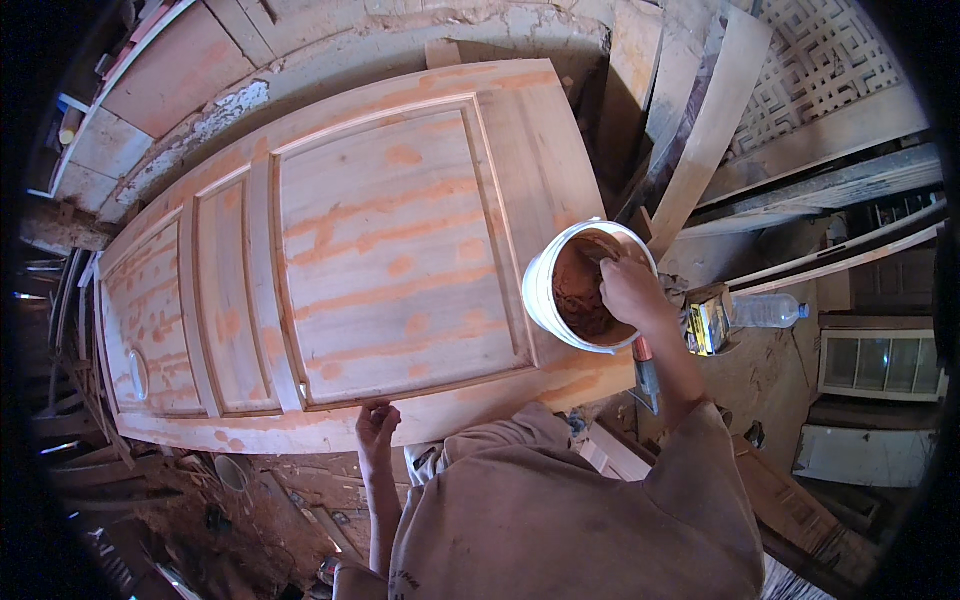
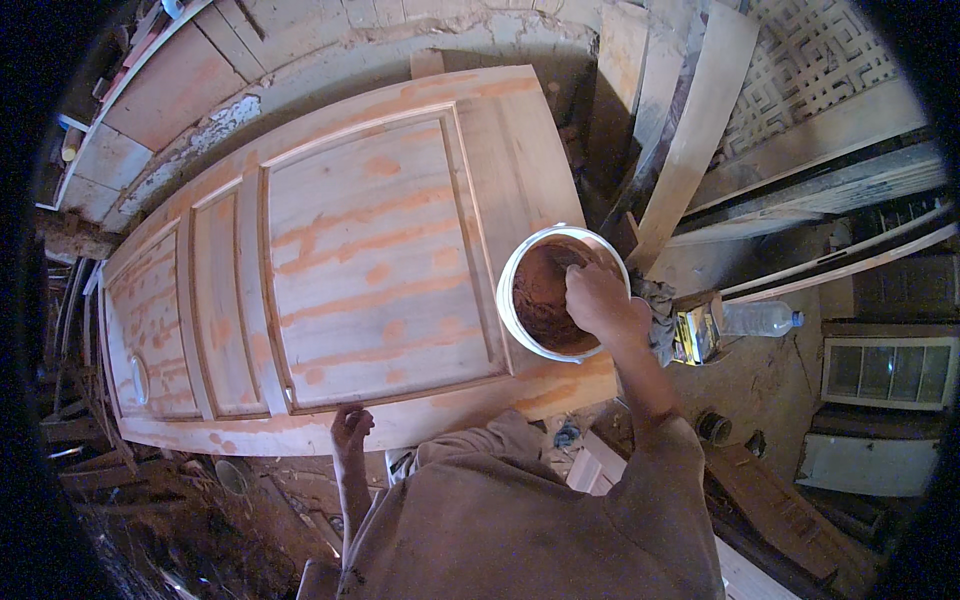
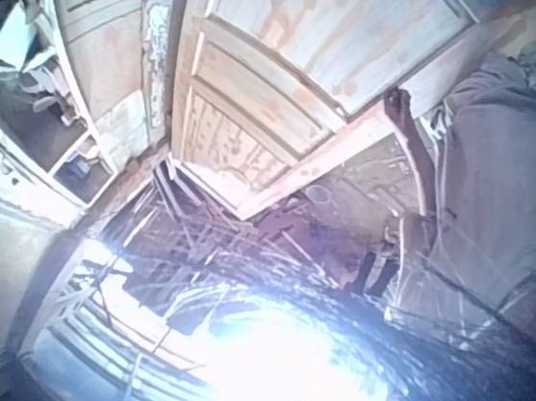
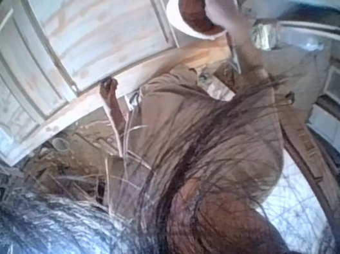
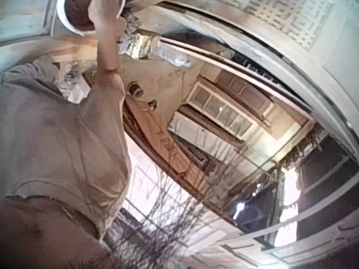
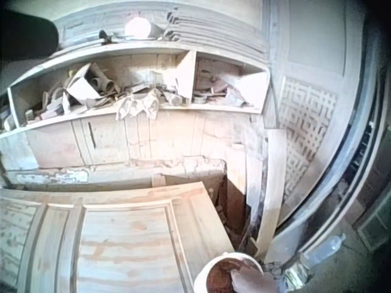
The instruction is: The person applies a reddish paste or filler to the surfaces and joints of a wooden door using a putty knife and their fingers.
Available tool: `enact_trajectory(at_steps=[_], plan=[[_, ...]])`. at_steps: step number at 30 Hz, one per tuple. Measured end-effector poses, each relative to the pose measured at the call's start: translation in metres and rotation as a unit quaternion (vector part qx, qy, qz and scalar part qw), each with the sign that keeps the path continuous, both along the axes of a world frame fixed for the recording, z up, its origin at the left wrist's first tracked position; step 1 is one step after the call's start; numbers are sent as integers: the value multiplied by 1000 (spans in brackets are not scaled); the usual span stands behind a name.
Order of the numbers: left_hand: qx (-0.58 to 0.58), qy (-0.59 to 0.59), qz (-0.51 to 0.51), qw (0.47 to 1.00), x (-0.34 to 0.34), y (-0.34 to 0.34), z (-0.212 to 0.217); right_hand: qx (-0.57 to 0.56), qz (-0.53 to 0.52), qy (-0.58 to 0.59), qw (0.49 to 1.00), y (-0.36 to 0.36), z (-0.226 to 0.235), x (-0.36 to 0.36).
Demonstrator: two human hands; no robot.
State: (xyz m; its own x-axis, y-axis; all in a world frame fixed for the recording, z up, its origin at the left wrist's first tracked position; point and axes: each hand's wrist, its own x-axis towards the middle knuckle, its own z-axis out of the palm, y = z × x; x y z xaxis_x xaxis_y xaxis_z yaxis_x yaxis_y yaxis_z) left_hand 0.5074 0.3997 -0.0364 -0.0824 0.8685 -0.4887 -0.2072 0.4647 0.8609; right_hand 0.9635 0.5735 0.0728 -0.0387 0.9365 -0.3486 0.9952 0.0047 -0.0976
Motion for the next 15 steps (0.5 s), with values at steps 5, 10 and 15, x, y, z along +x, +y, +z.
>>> enact_trajectory(at_steps=[5, 10, 15], plan=[[-27, 36, 12, 999, -13, -28, -15, -37, 11, 53, 998, -9, 15, -15], [-48, 65, -1, 997, -22, -42, -28, -38, 43, 103, 993, -12, 58, 12], [-84, 111, -38, 989, -24, -37, -34, -7, 38, 11, 999, 20, 20, 2]])
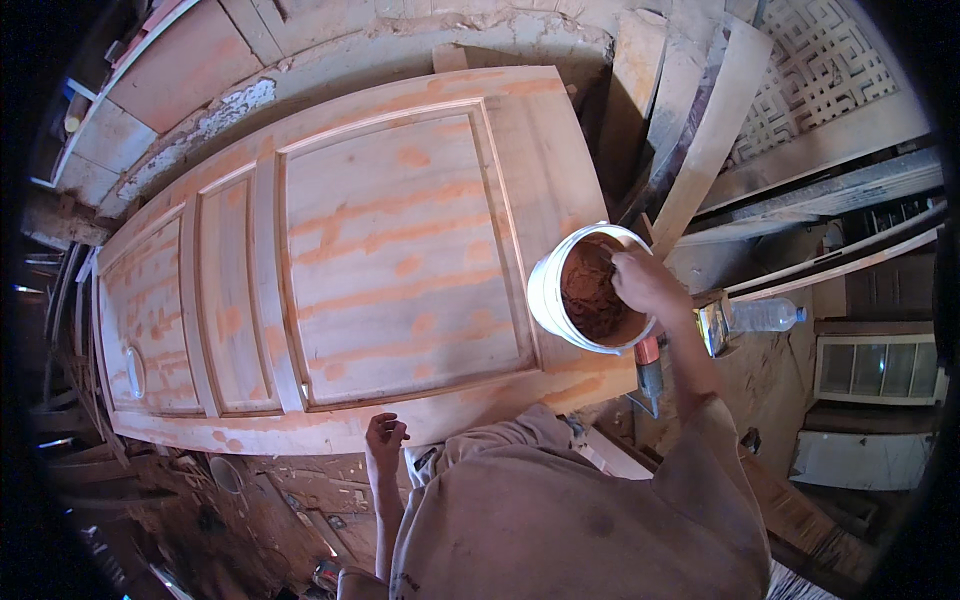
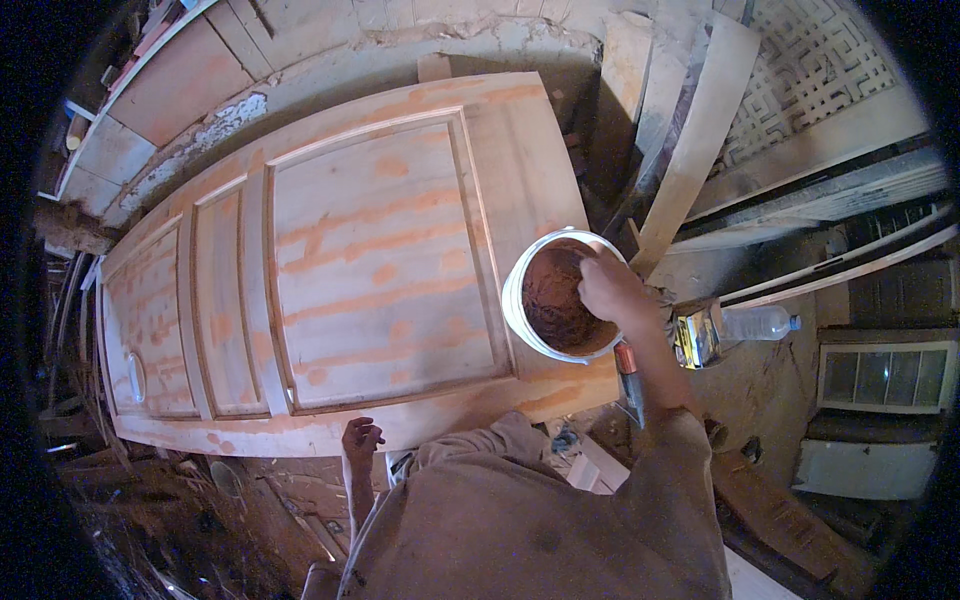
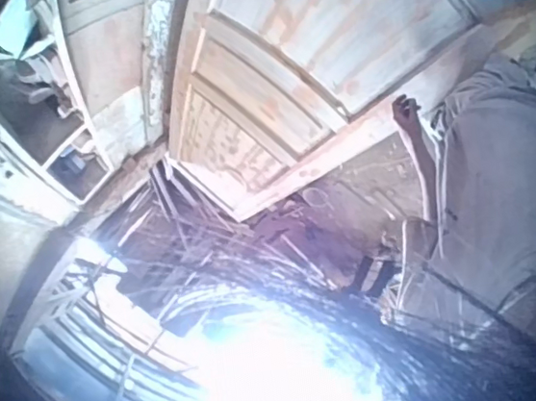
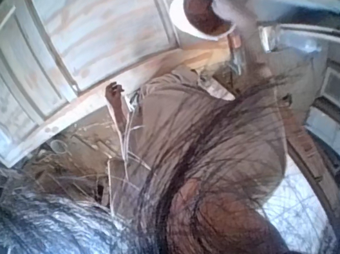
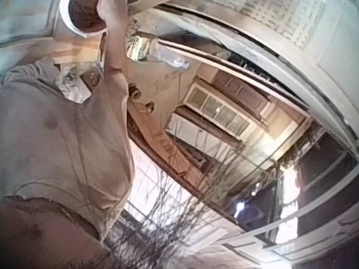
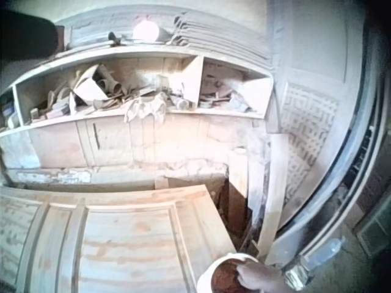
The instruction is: The person applies a reddish paste or filler to the surfaces and joints of a wooden door using a putty knife and their fingers.
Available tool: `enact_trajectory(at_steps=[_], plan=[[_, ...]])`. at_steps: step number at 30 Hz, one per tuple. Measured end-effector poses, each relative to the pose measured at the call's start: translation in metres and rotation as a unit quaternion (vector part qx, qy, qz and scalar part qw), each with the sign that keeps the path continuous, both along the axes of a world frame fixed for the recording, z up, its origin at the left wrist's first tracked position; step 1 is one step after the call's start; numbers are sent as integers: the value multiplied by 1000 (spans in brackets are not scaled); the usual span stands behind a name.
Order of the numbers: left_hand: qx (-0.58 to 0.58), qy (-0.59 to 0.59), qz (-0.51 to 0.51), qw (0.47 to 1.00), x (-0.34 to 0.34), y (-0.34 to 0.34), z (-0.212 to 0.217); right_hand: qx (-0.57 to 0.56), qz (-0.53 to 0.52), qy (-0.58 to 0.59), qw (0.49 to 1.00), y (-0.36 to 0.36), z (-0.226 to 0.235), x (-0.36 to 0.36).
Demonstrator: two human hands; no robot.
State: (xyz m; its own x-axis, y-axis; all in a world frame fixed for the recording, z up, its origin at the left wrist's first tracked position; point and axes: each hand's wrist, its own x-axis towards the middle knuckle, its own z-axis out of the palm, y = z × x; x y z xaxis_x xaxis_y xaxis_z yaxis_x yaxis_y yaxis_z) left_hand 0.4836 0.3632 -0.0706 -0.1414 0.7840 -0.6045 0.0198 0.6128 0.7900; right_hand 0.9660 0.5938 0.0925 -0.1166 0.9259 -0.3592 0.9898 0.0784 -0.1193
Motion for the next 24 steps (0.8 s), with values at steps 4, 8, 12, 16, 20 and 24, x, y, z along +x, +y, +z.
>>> enact_trajectory(at_steps=[4, 8, 12, 16, 20, 24], plan=[[47, -4, 5, 999, -2, 2, -5, -32, 41, -40, 998, 15, -14, -11], [75, 8, 34, 997, -9, -5, -11, -43, 73, 39, 996, 13, 11, -9], [67, 2, 40, 997, -18, -13, -10, -112, 63, 101, 987, 14, 50, 8], [57, -20, 50, 997, -16, -12, -9, -31, 30, -30, 999, 23, 22, -3], [66, -32, 39, 997, -9, -4, -4, -68, 59, -102, 991, 31, -11, -25], [102, -51, 69, 991, -15, -8, -4, -46, 95, 2, 994, 20, -3, -11]])
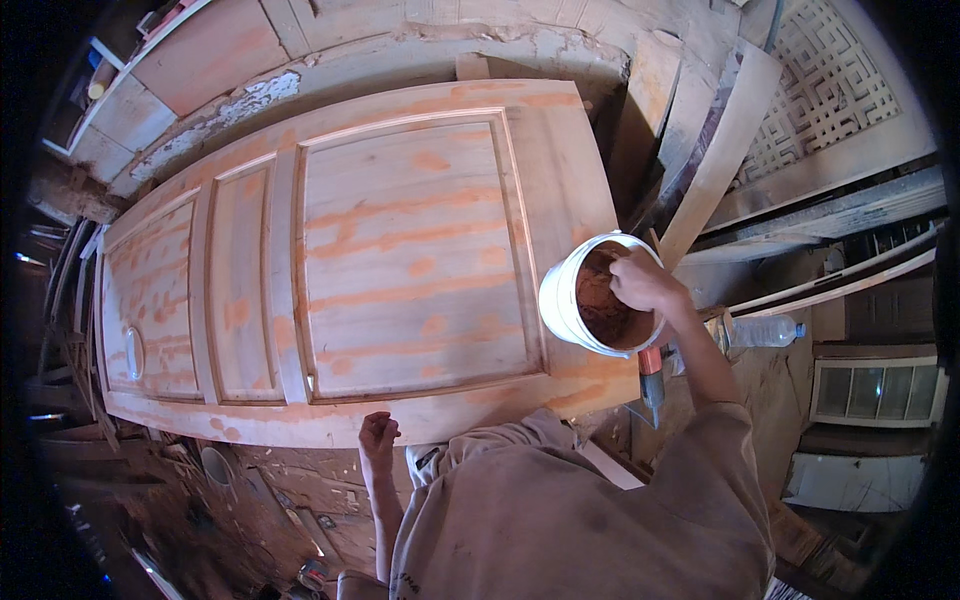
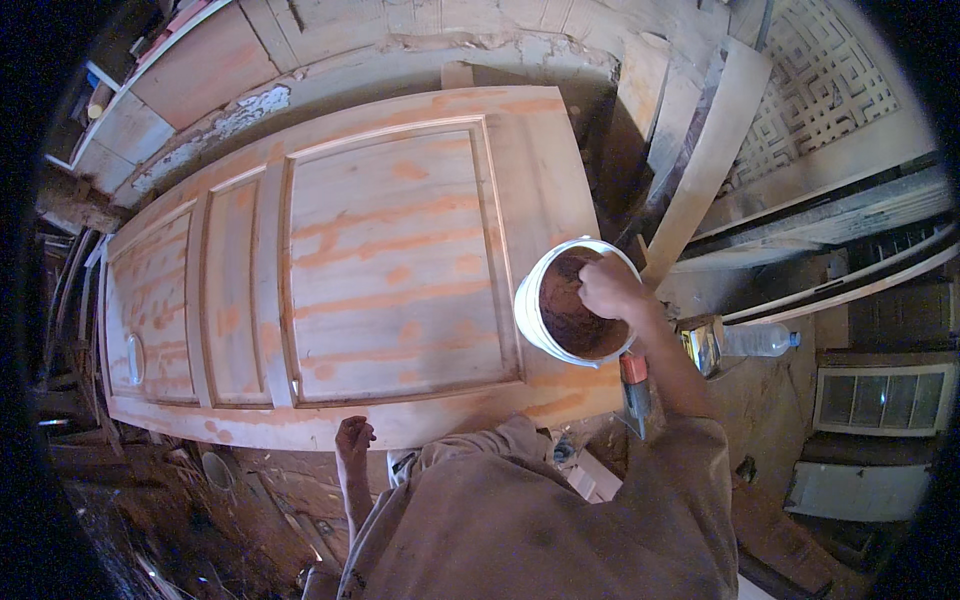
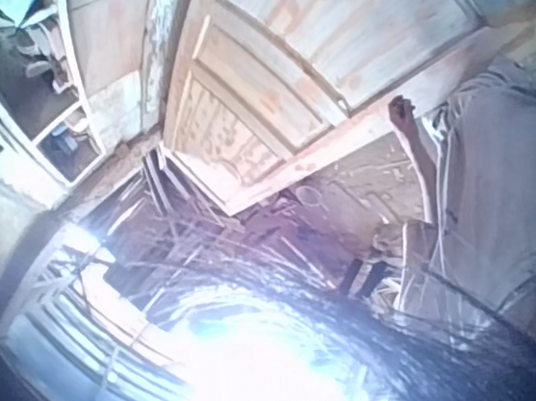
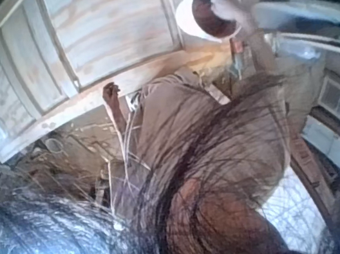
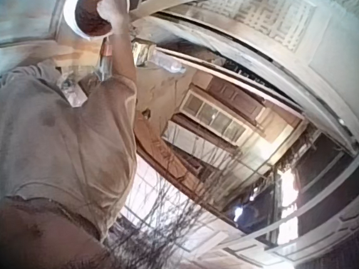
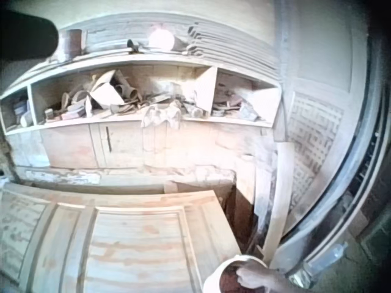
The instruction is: The person applies a reddish paste or filler to the surfaces and joints of a wooden door using a putty knife and their fingers.
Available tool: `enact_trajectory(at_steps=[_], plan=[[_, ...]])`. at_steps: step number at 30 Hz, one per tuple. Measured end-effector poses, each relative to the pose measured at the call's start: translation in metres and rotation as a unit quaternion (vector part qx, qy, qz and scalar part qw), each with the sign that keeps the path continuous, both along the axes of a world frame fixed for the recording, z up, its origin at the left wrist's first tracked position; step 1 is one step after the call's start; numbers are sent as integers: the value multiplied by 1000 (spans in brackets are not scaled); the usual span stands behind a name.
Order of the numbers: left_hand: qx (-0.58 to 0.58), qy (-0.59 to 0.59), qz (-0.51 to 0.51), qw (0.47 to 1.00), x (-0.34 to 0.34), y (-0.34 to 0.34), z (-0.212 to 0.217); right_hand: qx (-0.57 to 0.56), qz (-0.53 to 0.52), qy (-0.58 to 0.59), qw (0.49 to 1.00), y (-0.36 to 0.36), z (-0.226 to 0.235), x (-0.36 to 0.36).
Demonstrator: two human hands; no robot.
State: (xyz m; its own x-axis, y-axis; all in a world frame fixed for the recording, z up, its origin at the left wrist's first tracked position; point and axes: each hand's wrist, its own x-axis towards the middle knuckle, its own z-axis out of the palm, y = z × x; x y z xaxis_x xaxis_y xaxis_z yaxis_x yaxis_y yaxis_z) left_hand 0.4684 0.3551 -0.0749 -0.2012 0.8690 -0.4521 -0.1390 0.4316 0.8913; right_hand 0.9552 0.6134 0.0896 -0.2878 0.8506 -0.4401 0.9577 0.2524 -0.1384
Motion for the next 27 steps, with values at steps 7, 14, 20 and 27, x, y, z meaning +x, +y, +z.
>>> enact_trajectory(at_steps=[7, 14, 20, 27], plan=[[-18, 10, 16, 1000, 1, 1, -3, -174, -93, 189, 962, -15, 74, 47], [-9, -21, 6, 1000, 3, 11, -14, -169, -327, 373, 852, -78, 52, 96], [1, -23, -5, 1000, 9, 21, 0, -91, -372, 497, 779, -121, 45, 84], [-1, -12, -7, 1000, 5, 12, -3, 26, -350, 588, 729, -143, 29, 42]])
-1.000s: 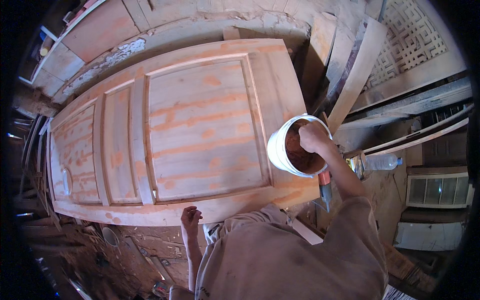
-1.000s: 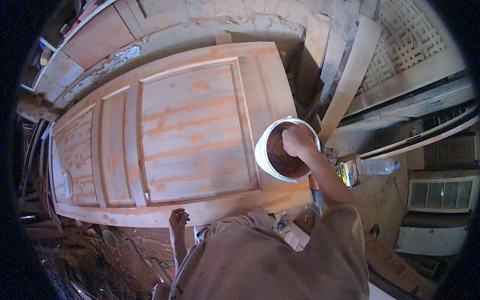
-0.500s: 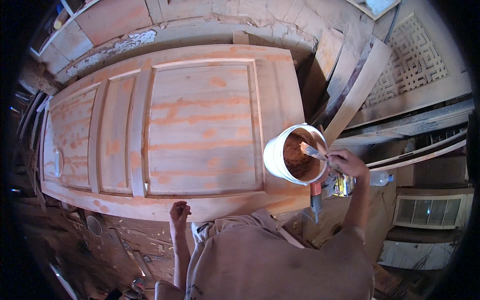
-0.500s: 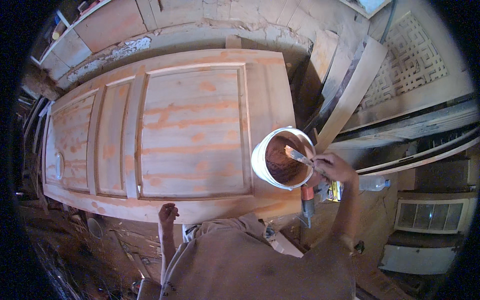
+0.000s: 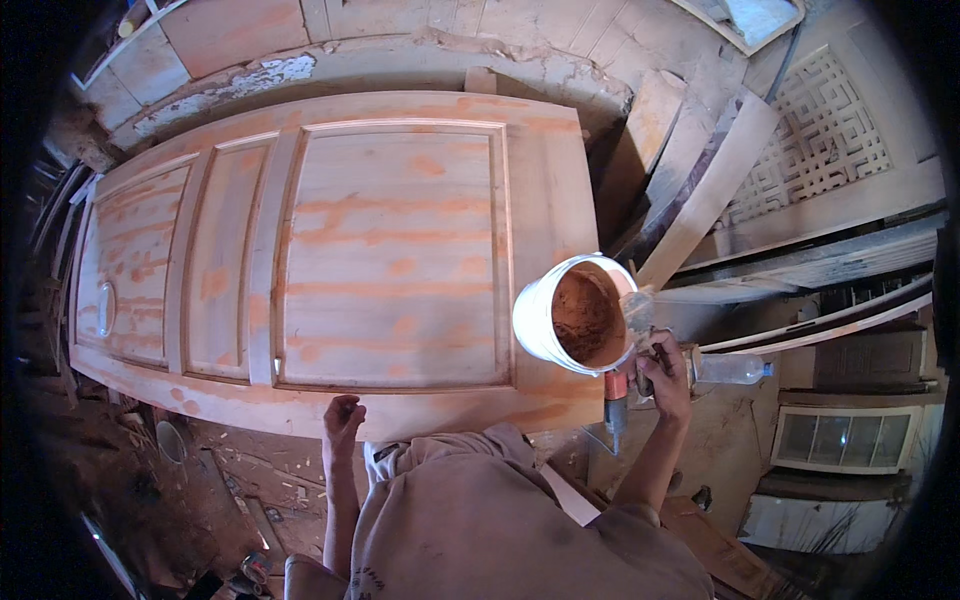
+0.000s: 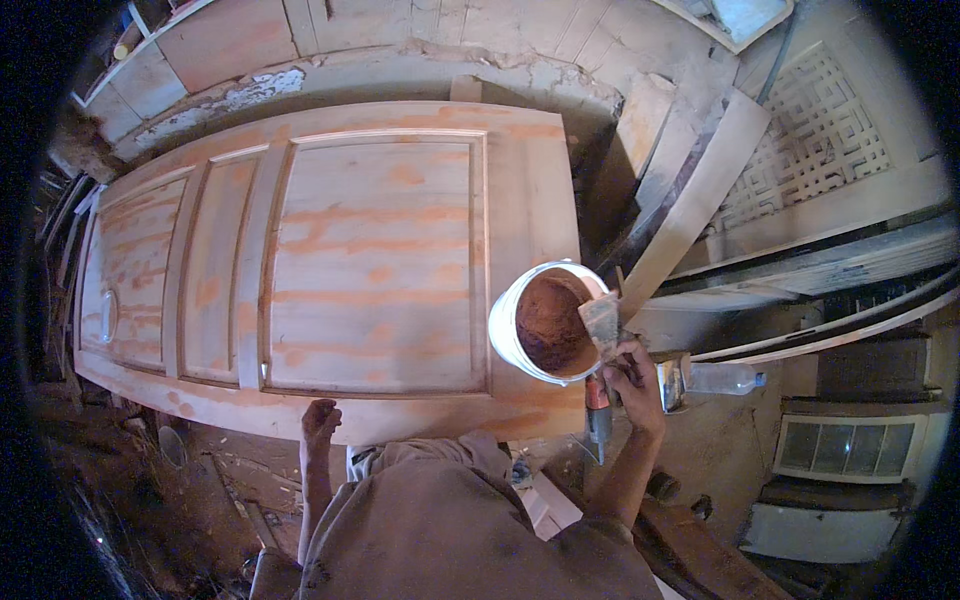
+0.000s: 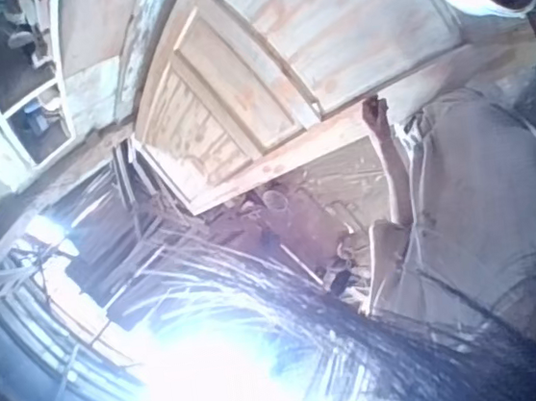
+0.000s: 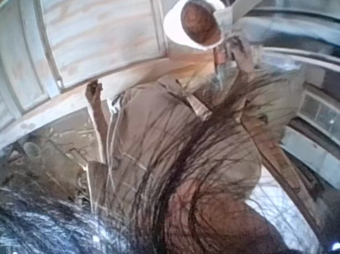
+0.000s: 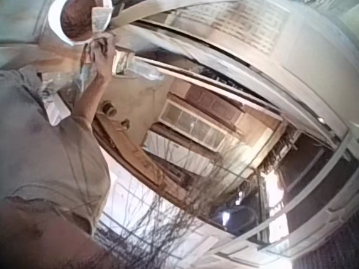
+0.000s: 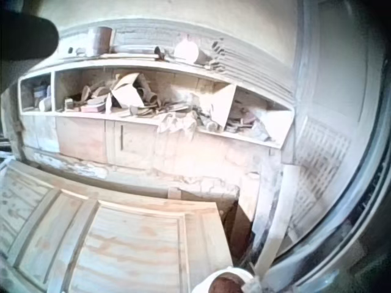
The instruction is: The person applies a reddish paste or filler to the surfaces and joints of a wooden door using a putty knife and their fingers.
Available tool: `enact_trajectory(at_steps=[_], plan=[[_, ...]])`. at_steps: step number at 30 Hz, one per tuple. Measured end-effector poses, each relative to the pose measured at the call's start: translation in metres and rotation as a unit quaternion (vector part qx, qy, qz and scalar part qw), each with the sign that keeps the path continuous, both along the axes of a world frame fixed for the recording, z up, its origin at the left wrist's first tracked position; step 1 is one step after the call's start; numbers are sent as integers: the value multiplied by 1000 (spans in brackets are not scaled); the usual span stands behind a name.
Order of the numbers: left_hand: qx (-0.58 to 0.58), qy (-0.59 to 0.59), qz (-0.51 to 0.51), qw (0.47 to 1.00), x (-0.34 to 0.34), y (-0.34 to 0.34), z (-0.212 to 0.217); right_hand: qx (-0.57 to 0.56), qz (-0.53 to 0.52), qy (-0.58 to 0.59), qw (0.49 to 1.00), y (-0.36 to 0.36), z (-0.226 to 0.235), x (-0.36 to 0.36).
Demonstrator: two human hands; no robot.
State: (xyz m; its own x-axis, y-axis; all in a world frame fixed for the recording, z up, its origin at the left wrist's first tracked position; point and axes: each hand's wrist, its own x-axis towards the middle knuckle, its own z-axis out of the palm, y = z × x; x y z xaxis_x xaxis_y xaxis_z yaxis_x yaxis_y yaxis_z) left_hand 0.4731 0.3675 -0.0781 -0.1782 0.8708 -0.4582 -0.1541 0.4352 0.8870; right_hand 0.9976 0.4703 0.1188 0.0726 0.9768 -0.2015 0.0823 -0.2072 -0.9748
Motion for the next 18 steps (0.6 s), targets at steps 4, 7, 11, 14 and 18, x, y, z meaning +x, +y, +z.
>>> enact_trajectory(at_steps=[4, 7, 11, 14, 18], plan=[[-34, 11, 11, 999, -1, -6, 8, 61, -18, -42, 997, -2, -15, -23], [-42, 15, 18, 999, -2, -16, 3, 84, -69, -29, 994, -1, -16, -44], [-41, 26, 35, 998, -7, -29, -2, 127, -126, -96, 979, 7, -20, -66], [-37, 21, 35, 998, -7, -28, -3, 123, -144, -133, 973, 10, -28, -69], [-34, 14, 11, 999, -2, -19, 4, 98, -148, -74, 981, 11, -34, -70]])
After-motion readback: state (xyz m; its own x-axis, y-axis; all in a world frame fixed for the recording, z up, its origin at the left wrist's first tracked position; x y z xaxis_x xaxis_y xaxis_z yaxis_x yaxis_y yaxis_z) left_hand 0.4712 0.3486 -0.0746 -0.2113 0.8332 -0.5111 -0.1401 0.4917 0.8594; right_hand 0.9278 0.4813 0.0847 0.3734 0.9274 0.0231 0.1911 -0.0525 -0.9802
